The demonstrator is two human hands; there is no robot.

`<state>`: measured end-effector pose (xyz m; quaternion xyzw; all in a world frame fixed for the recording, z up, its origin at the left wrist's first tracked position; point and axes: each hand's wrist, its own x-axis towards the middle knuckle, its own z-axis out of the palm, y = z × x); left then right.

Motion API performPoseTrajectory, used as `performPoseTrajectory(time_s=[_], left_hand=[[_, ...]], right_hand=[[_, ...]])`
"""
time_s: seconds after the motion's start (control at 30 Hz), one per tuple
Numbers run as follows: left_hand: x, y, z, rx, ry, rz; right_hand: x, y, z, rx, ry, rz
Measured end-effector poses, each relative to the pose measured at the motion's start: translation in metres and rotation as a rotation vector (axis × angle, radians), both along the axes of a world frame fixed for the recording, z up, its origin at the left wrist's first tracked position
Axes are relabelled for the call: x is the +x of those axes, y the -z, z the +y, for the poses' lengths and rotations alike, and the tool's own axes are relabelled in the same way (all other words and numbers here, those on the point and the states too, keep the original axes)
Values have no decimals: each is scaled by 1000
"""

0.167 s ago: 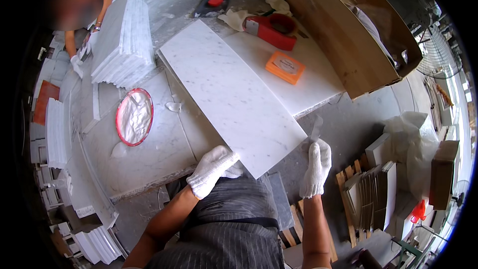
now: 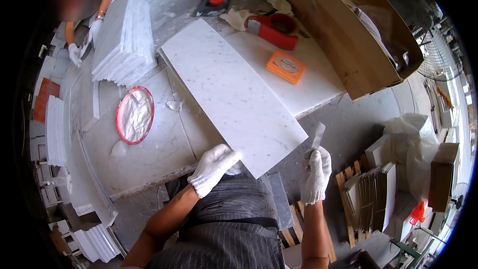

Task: The person applies a white paste to the edges of a rectangular stone slab using a putty knife and a cloth, then wipes the surface. The person repeats this process on multiple slabs, stacking finished pieces on the table.

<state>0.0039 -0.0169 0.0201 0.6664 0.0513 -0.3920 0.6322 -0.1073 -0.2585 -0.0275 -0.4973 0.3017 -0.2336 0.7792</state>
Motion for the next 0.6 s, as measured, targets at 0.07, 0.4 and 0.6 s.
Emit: performPoseTrajectory(time_s=[0.07,0.4,0.6], left_hand=[[-3,7,5,13,9,-39],[-5,0,14,281,144,-309],[-31,37,14,332,275,-508]], right_hand=[[7,-10,-1,-36,2,-40],[133,-140,103,-914,-770,-227],[212,-122,222,-1644,-895,-445]])
